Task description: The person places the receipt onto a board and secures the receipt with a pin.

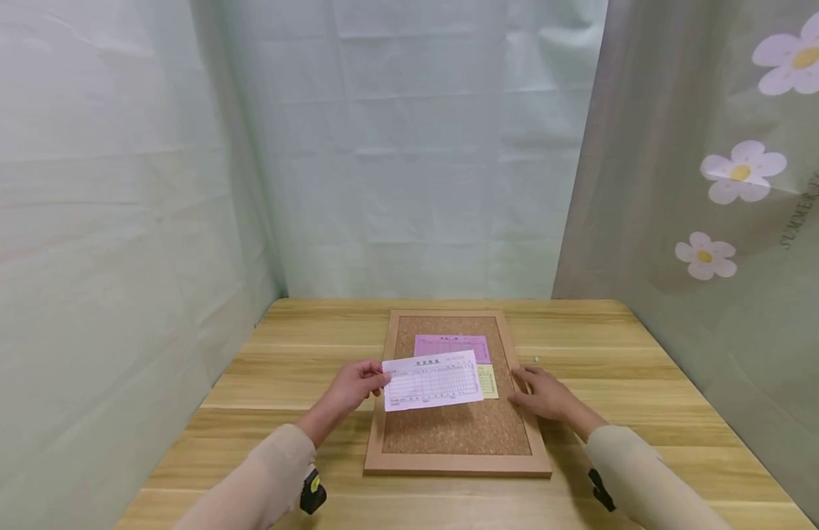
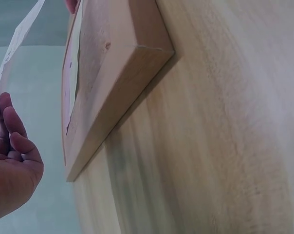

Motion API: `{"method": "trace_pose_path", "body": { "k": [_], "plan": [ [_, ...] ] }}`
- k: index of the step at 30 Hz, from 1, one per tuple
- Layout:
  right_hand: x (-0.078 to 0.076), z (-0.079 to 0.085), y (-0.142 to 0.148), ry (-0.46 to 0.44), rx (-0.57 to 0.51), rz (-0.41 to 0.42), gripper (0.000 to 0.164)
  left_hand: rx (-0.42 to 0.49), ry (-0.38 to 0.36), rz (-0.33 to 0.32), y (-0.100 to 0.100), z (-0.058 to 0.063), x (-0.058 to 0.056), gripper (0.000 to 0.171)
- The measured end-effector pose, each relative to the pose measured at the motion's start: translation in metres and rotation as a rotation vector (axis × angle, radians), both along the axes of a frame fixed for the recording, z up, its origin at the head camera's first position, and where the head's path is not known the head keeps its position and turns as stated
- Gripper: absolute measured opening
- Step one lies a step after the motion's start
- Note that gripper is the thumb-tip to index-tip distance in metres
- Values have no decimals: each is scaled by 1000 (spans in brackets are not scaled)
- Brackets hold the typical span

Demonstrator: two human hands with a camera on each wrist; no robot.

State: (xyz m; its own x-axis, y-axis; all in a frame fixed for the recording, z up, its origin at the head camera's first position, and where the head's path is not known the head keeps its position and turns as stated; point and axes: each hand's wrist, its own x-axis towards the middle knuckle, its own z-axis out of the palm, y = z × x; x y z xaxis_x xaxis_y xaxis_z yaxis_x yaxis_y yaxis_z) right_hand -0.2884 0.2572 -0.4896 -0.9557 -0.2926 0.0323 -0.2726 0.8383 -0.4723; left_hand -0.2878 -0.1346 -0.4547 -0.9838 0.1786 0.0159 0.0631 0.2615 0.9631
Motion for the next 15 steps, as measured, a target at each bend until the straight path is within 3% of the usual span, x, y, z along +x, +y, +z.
{"method": "trace_pose_path", "body": {
  "k": [8,15],
  "plan": [
    [4,2,1,94,-16,40,58,-2,-32,-21,8,-11,-3,9],
    [6,4,1,102,-76,29,56,-3,-25,-83,14,-16,1,11]
  ]
}}
